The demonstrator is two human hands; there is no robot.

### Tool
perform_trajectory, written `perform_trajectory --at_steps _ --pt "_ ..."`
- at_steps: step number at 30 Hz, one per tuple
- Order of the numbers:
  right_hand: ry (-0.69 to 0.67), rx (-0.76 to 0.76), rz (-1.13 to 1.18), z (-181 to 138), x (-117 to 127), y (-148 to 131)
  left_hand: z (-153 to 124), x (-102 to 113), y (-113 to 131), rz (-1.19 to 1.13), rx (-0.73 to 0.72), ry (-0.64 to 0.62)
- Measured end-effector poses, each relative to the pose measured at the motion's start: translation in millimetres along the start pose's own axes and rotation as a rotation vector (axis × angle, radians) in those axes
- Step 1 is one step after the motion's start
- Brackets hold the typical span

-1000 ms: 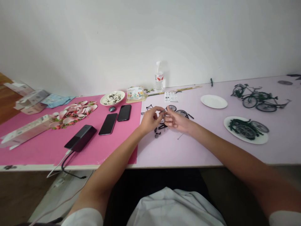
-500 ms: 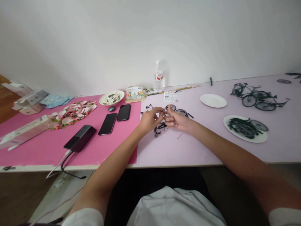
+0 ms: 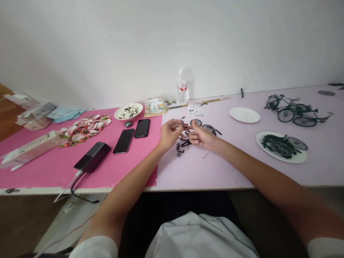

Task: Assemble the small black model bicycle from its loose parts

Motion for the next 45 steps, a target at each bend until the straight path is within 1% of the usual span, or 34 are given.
perform_trajectory --at_steps 6,14,18,23,28,34,39,45 --pt "0.089 0.037 -0.025 -1.3 11.7 -3.2 3.8 6.4 -4.1 -0.013 0.064 0.039" --pt "0.190 0.203 -0.054 -5.2 23.6 -16.4 9.1 16.3 -16.1 -0.092 0.130 0.088" --pt "0.228 0.217 -0.069 -5.8 28.8 -20.0 10.1 18.6 -20.9 -0.170 0.161 0.103" --pt "0.222 0.225 -0.069 -7.0 27.1 -22.4 10.9 19.1 -23.2 -0.210 0.174 0.082" --pt "0.250 0.225 -0.100 -7.9 25.9 -23.5 10.5 18.5 -25.2 -0.265 0.202 0.076" --pt "0.269 0.252 -0.093 -12.2 20.8 -31.2 7.8 16.2 -19.0 -0.346 0.190 0.071" --pt "0.308 0.277 -0.113 -16.2 20.3 -38.5 7.3 13.6 -15.6 -0.427 0.182 0.025" --pt "0.369 0.284 -0.175 -16.1 25.0 -41.2 8.8 14.4 -18.6 -0.422 0.175 0.009"
Point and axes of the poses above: each hand's wrist, its own z-axis towards the middle knuckle, its own x-axis out of the back of the hand, y = z × x, the point moved 7 cm from there along z, towards the middle knuckle, and after that the axes turned 12 degrees about -y, right-handed, at the moved point
